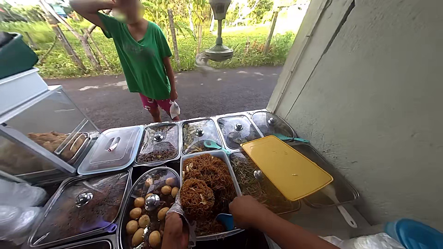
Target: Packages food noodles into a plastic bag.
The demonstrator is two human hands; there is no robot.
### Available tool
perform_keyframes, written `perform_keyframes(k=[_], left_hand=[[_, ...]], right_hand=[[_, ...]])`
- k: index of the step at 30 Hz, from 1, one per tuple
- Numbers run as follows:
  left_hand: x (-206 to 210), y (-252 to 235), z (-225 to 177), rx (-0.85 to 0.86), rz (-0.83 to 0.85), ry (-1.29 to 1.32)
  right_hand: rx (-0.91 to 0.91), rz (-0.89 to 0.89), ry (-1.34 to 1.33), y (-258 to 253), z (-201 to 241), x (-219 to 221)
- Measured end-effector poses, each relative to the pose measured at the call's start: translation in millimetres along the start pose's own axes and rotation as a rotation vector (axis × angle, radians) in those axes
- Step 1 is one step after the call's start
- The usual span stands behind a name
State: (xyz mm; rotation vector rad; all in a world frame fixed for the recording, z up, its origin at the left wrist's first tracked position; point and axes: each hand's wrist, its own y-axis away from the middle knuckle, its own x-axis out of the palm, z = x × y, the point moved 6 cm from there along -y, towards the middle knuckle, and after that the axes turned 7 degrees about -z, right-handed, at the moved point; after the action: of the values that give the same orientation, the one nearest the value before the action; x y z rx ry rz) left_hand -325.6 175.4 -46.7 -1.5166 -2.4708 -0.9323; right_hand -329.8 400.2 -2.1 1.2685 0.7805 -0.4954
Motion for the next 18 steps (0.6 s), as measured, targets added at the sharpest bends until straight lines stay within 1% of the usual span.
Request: perform_keyframes(k=[3,5,7,10,12,15,16,18], left_hand=[[7.5,8.7,-13.4,-0.001,-0.007,-0.016],[14.7,19.0,-29.0,-0.047,-0.032,-0.066],[18.1,18.1,-36.3,-0.108,-0.064,-0.062],[2.0,-4.0,-20.4,0.009,-0.010,0.021],[1.7,-6.6,-20.1,0.023,-0.017,0.032],[5.7,-5.6,-25.0,0.018,-0.010,0.043],[6.4,-5.8,-26.8,0.020,0.004,0.050],[9.2,-0.6,-35.2,0.020,0.029,0.048]], right_hand=[[0.055,0.013,-0.181,-21.2,9.3,18.1],[0.045,0.003,-0.246,-28.1,17.1,21.6],[0.005,-0.044,-0.236,-25.2,19.0,11.3],[-0.021,-0.199,-0.176,-24.9,13.5,0.1],[-0.105,-0.265,-0.156,-36.8,21.6,14.3],[-0.282,-0.258,-0.110,-39.2,42.2,34.7],[-0.304,-0.249,-0.082,-34.9,43.0,31.6],[-0.267,-0.257,-0.071,-30.6,36.8,18.5]])
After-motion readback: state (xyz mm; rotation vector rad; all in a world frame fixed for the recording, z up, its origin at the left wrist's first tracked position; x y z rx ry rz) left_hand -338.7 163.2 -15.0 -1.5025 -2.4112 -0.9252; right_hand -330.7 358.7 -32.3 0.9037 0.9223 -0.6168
